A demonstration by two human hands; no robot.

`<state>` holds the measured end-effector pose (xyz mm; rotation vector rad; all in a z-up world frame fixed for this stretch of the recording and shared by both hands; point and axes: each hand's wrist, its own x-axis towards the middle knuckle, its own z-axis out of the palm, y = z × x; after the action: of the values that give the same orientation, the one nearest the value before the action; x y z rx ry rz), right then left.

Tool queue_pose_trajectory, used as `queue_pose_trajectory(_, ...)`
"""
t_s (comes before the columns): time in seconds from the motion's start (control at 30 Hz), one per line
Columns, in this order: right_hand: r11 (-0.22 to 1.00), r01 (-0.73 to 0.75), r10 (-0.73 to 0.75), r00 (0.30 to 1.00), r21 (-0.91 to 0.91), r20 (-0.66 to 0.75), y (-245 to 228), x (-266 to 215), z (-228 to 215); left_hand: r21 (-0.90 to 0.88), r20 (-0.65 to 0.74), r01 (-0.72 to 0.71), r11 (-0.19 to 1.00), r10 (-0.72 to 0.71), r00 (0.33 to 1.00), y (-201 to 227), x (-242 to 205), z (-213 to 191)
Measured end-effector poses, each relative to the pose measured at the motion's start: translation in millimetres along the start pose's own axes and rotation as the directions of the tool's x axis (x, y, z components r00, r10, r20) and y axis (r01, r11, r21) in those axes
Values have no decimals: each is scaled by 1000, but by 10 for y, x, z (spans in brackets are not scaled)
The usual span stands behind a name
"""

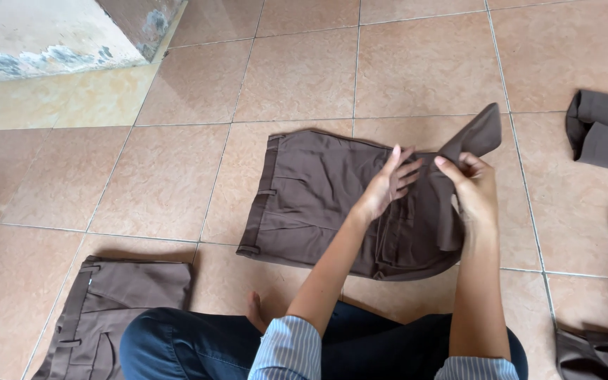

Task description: Folding a pair of brown trousers on a tiled floor.

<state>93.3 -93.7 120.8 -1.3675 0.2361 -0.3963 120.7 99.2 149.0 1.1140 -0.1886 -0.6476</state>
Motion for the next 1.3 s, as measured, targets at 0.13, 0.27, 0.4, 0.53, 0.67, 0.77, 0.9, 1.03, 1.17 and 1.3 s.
queue_pose_trajectory(0.13,991,-32,16,992,127,124,-576,-460,720,127,-68,-20,992,29,997,486,153,-140)
queue_pose_trajectory(0.27,991,134,-120,888,0,443,-711,-642,1006,416,-185,-21,909,107,977,768,-102,-388)
queue_pose_trajectory(0.4,977,190,-104,814,-92,572,-659,-645,1063,367,-208,55,929,25,978,610,-94,-1296)
queue_pose_trajectory(0.53,927,277,-122,860,-252,496,-34,-485,979,451,-475,196,870,48,879,832,-602,-1641)
queue_pose_trajectory(0.67,557,242,277,848,-794,453,1268,-408,819,330,-625,213,919,44,780,891,-997,-2062)
queue_pose_trajectory(0.77,356,298,397,810,-886,432,1613,-545,909,251,-663,150,956,56,746,677,-1069,-2648)
queue_pose_trajectory(0.9,286,394,334,813,-874,476,1647,-646,998,260,-686,148,954,74,724,395,-1138,-3234)
queue_pose_trajectory(1.03,297,375,295,839,-878,458,1641,-636,1025,361,-704,307,881,42,709,23,-1239,-3669)
queue_pose_trajectory(1.17,547,141,173,945,-825,276,1654,-516,973,629,-754,623,464,173,633,-699,-1224,-4562)
queue_pose_trajectory(1.3,726,-67,235,960,-684,156,2092,-285,813,530,-794,577,621,126,594,-722,-1267,-4481)
